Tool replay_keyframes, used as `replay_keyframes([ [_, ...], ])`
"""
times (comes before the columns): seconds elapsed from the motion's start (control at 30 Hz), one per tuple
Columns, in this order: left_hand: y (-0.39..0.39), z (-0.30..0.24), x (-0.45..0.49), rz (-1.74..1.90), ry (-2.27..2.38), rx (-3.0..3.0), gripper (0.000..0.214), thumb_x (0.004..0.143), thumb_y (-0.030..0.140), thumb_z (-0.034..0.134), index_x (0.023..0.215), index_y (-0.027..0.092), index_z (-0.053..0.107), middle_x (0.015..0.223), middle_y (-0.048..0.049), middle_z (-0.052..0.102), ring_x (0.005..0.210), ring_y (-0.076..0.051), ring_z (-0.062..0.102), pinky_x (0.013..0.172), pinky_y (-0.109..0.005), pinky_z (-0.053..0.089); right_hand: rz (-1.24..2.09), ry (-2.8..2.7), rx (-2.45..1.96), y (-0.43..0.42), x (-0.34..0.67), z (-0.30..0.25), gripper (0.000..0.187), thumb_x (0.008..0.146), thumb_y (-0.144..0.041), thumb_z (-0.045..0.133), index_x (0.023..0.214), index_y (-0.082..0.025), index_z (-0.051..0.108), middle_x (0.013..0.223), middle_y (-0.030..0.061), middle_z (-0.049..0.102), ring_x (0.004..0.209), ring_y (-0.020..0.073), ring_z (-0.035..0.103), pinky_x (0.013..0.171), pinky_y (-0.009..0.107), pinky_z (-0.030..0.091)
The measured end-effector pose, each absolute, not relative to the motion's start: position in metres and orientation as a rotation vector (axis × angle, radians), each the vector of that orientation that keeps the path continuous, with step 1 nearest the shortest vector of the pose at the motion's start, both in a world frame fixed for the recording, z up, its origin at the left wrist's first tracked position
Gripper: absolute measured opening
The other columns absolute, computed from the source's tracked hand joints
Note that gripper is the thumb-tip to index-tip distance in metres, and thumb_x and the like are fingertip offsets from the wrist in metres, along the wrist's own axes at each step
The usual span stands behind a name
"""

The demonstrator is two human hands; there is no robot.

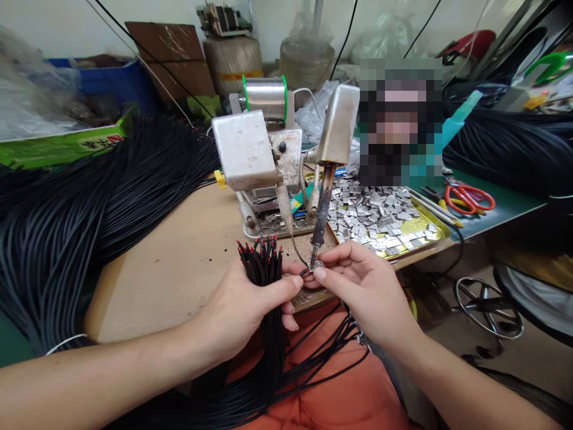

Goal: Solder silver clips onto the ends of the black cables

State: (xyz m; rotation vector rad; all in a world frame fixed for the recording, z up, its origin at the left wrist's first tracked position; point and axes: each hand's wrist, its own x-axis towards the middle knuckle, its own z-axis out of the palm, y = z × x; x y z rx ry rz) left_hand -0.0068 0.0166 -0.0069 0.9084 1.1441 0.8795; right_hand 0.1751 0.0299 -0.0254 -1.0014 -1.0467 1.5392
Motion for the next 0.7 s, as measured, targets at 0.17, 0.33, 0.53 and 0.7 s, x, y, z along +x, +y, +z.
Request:
replay_keyframes([
  [0.17,0.016,-0.0058,-0.0067,0.871,1.13,0.928,0.025,0.083,0.028,0.077,0.1,0.013,0.067,0.071,0.0006,0.069,0.048,-0.01,0.063,0.048,-0.022,0.055,1.533,-1.034,-0.991,0.0289,0.1742,-0.0254,0.025,0.074,-0.021,0.086,0.083,-0.019,0.063,0.071,-0.0017,0.074,0.068,0.0133,0.076,0.07,0.022,0.064],
  [0.33,0.0147,-0.0049,-0.0073,0.867,1.122,0.916,0.024,0.083,0.029,0.077,0.099,0.014,0.066,0.071,0.0015,0.068,0.05,-0.01,0.063,0.051,-0.023,0.057,1.548,-0.996,-0.99,0.027,0.1713,-0.0243,0.027,0.07,-0.022,0.088,0.078,-0.02,0.062,0.069,-0.0027,0.072,0.065,0.0143,0.075,0.07,0.026,0.065],
  [0.53,0.0149,-0.0056,-0.0064,0.875,1.116,0.858,0.025,0.082,0.027,0.078,0.099,0.015,0.065,0.075,0.0012,0.068,0.051,-0.01,0.062,0.051,-0.025,0.059,1.515,-1.007,-1.011,0.0271,0.1707,-0.0247,0.027,0.069,-0.024,0.089,0.077,-0.021,0.063,0.069,-0.0019,0.072,0.065,0.0155,0.075,0.07,0.028,0.065],
  [0.7,0.0138,-0.0037,-0.0061,0.878,1.109,0.879,0.026,0.081,0.029,0.079,0.099,0.015,0.067,0.078,0.0006,0.069,0.053,-0.01,0.063,0.053,-0.027,0.061,1.473,-1.028,-1.035,0.0267,0.1715,-0.0262,0.027,0.068,-0.026,0.09,0.078,-0.021,0.066,0.073,0.0001,0.073,0.069,0.0158,0.075,0.069,0.026,0.065],
])
